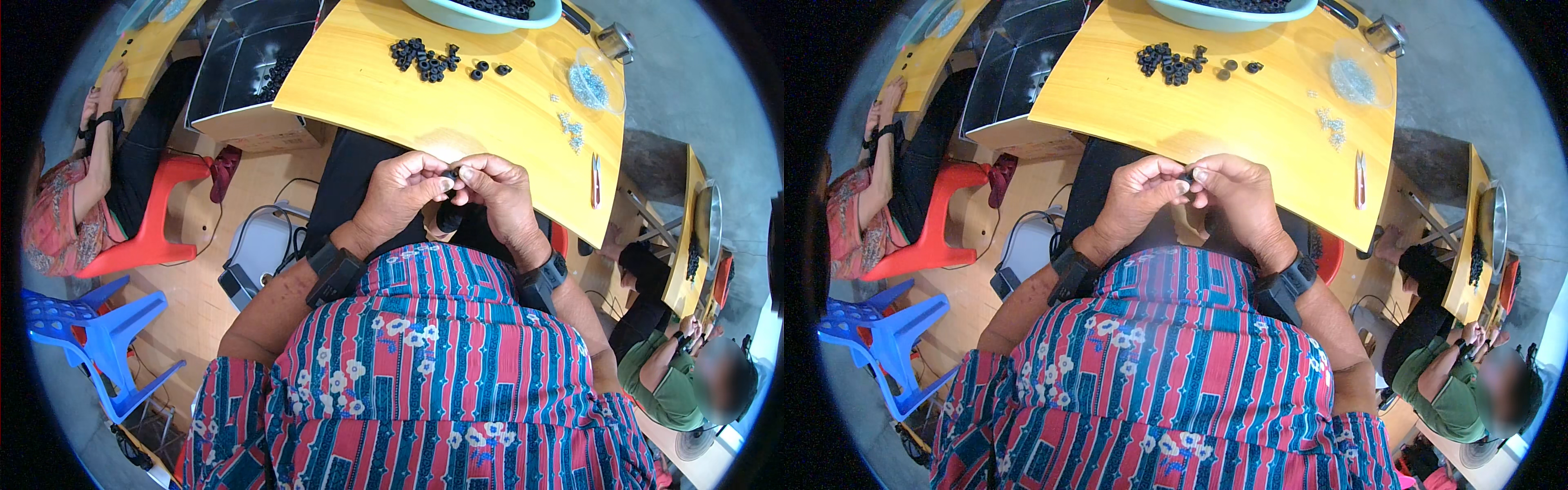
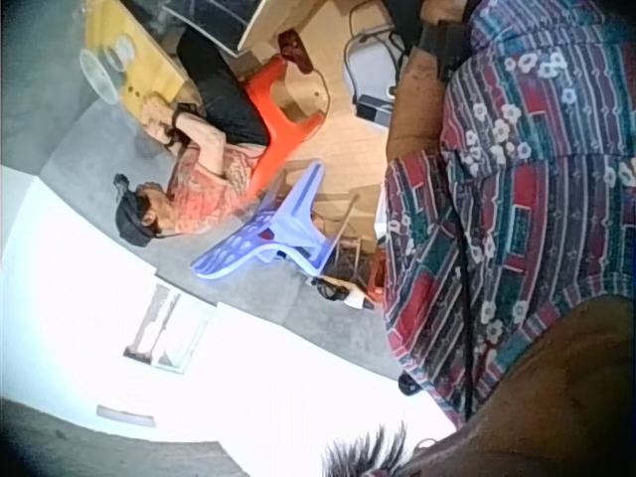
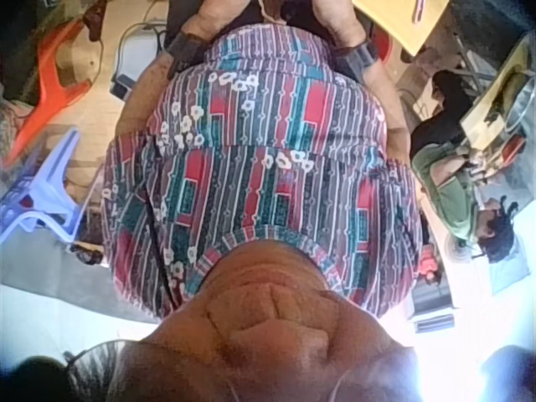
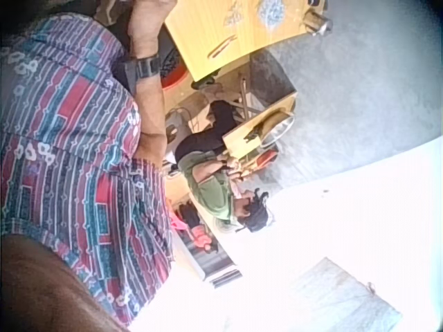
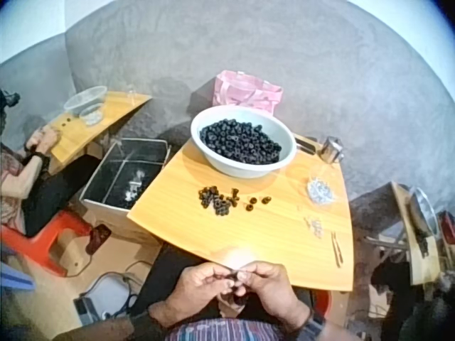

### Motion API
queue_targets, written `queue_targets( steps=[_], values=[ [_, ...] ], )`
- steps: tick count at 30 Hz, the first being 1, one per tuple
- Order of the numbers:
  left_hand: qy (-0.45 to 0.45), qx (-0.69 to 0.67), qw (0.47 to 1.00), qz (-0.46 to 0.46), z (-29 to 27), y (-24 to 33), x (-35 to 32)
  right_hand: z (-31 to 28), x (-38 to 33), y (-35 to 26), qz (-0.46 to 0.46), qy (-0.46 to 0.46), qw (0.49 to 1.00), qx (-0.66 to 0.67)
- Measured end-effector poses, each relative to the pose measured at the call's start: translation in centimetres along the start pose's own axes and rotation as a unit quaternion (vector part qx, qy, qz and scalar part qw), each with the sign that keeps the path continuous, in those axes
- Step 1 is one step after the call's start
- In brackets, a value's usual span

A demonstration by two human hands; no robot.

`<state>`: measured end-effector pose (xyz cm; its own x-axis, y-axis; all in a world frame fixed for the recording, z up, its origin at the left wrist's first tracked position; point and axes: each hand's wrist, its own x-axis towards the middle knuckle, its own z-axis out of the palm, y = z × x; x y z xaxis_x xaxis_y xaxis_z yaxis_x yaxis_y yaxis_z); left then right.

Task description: The person is seen assembling small black plastic components by pressing a white plastic insert into them.

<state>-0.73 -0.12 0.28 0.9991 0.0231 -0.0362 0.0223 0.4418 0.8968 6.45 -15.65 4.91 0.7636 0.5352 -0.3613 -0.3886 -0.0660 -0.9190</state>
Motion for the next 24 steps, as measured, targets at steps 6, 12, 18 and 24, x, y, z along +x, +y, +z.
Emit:
queue_targets(
  steps=[6,12,18,24],
  values=[
    [0.007,0.028,0.999,-0.013,-0.01,-0.02,-0.12,0.16,-0.17,0.42,-0.064,0.006,0.997,-0.046],
    [0.013,0.049,0.999,-0.006,0.02,-0.02,-0.08,-0.28,-0.06,0.66,0.032,0.003,0.996,0.087],
    [0.013,0.048,0.999,0.003,0.12,0.38,-0.08,0.01,-0.32,0.49,-0.027,0.010,0.999,0.045],
    [0.008,0.039,0.999,-0.008,0.00,0.10,-0.09,0.26,-0.45,0.92,-0.153,0.028,0.979,-0.133]
  ],
)
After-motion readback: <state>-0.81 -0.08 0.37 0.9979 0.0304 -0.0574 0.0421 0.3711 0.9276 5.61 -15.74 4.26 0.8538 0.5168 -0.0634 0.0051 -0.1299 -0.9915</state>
